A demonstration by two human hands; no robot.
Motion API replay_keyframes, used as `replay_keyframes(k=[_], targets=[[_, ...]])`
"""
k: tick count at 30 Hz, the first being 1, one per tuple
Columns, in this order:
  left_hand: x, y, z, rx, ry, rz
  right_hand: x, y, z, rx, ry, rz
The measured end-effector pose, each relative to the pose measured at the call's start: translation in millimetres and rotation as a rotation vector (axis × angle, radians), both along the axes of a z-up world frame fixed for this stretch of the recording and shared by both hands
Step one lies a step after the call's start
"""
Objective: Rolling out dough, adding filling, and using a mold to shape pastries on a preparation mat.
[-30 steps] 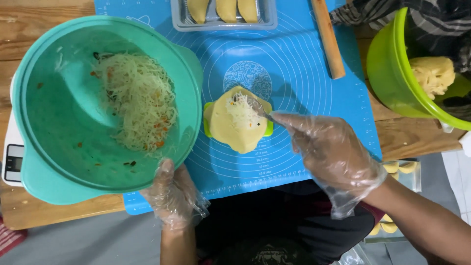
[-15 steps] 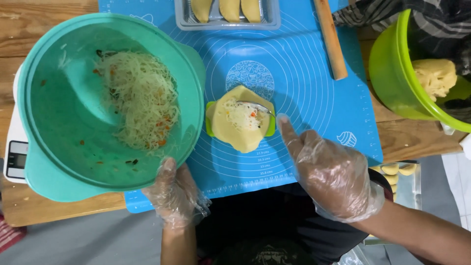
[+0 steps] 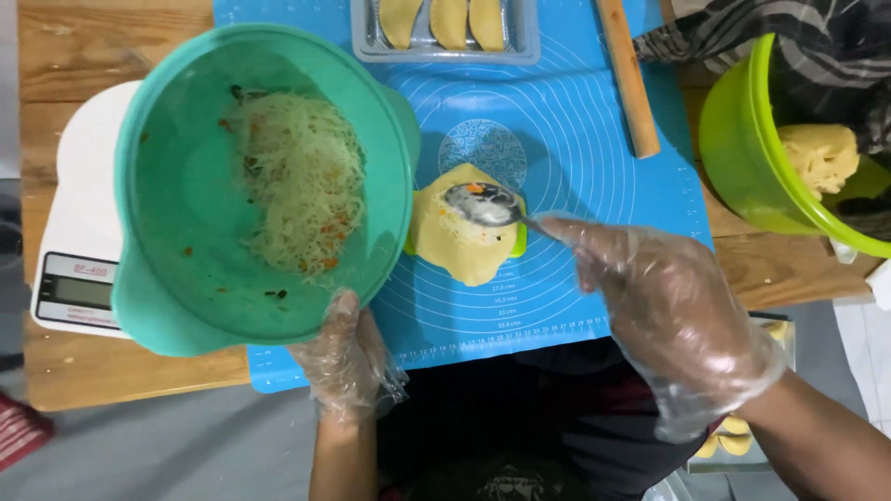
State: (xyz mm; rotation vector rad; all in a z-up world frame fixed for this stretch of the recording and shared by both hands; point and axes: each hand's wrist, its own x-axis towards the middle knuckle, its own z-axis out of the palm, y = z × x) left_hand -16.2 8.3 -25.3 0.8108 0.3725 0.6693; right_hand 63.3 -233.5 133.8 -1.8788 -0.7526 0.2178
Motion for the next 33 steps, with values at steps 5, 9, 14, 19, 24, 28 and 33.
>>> replay_keyframes(k=[5, 9, 14, 19, 24, 28, 33], targets=[[6.0, -1.8, 23.2, -0.034, -0.062, -0.088, 26.4, 12.2, 6.7, -0.236, 0.147, 0.157], [14.5, -1.5, 37.4, -0.112, -0.072, -0.099, 30.3, 83.1, 45.3, -0.480, 0.694, -0.084], [26.9, -3.4, 70.3, -0.203, -0.055, -0.085, 55.3, 96.2, 12.1, 0.108, 0.795, 0.187], [44.0, 9.5, 102.8, -0.392, 0.070, -0.089, 57.3, 74.7, 39.0, -0.094, 0.625, 0.004], [76.0, 22.7, 109.1, -0.493, 0.013, -0.098, 57.3, 61.6, 22.1, -0.267, 0.318, -0.225], [101.8, 32.8, 117.2, -0.496, -0.051, -0.074, 66.8, 66.6, -25.4, -0.257, -0.411, 0.076], [128.2, 42.2, 114.1, -0.527, -0.045, -0.015, 67.7, 86.5, -76.6, 0.303, 0.041, 0.272]])
